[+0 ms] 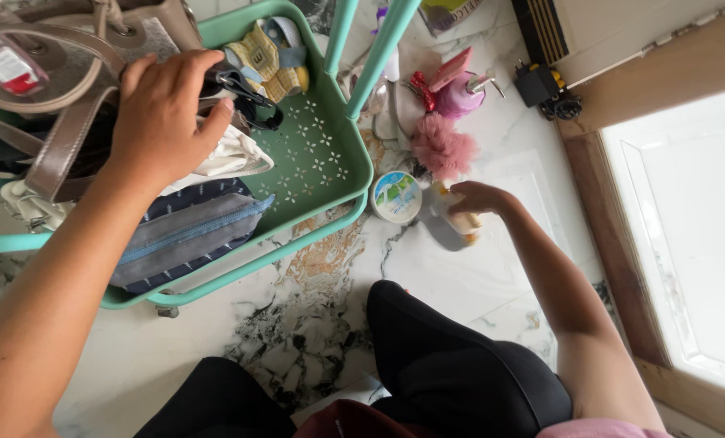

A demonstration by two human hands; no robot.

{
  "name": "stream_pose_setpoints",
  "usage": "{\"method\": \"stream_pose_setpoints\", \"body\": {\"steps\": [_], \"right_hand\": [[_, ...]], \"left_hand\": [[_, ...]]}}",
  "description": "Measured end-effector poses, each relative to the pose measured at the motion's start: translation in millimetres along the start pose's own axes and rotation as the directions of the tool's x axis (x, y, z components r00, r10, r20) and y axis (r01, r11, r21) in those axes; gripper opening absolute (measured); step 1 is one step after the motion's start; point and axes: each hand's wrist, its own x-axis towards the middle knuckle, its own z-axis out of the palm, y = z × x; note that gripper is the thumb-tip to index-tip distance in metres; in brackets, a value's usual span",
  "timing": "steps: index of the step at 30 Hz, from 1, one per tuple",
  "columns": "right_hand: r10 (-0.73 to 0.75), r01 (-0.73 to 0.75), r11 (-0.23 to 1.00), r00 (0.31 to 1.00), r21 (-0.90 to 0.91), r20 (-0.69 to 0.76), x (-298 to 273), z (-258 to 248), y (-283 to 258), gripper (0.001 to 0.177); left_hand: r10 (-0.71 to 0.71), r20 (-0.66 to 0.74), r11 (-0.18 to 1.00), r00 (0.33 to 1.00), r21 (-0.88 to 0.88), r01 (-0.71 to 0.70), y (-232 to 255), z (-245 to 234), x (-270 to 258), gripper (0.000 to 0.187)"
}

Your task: The person assembles a light green plastic rolling cart by attaching legs and wheels, then places several personal items including bags, a phone, and a bath sponge onto the cart's tray.

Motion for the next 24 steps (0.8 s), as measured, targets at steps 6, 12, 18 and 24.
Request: {"method": "stream_pose_setpoints", "body": {"steps": [6, 12, 18, 24], "right_hand": [[-0.235, 0.22, 0.958, 0.97, -0.185, -0.067, -118.1, -97.4, -157.0, 0.045], [-0.882, 0.895, 0.361, 0.235, -0.263, -0.409, -126.7, -90.6, -276.9, 0.058], [-0.838, 0.204, 0.544, 0.078, -0.814, -0.54, 13.3, -73.3, -329.9, 0.067], [-0.86, 0.564, 0.509, 0.358, -0.65, -0.363, 69.4, -39.5, -304.6, 0.072]], "left_hand": [[-0.02, 0.016, 0.999, 1.0, -0.034, 0.02, -4.9, -0.6, 1.0, 0.038], [-0.006, 0.016, 1.0, 1.0, -0.023, 0.006, -9.8, 1.8, 1.7, 0.039], [-0.067, -0.012, 0.996, 0.998, -0.052, 0.066, -4.0, -0.8, -1.2, 0.035], [-0.025, -0.048, 0.999, 0.999, -0.037, 0.023, -1.5, -3.6, 1.8, 0.036]]}}
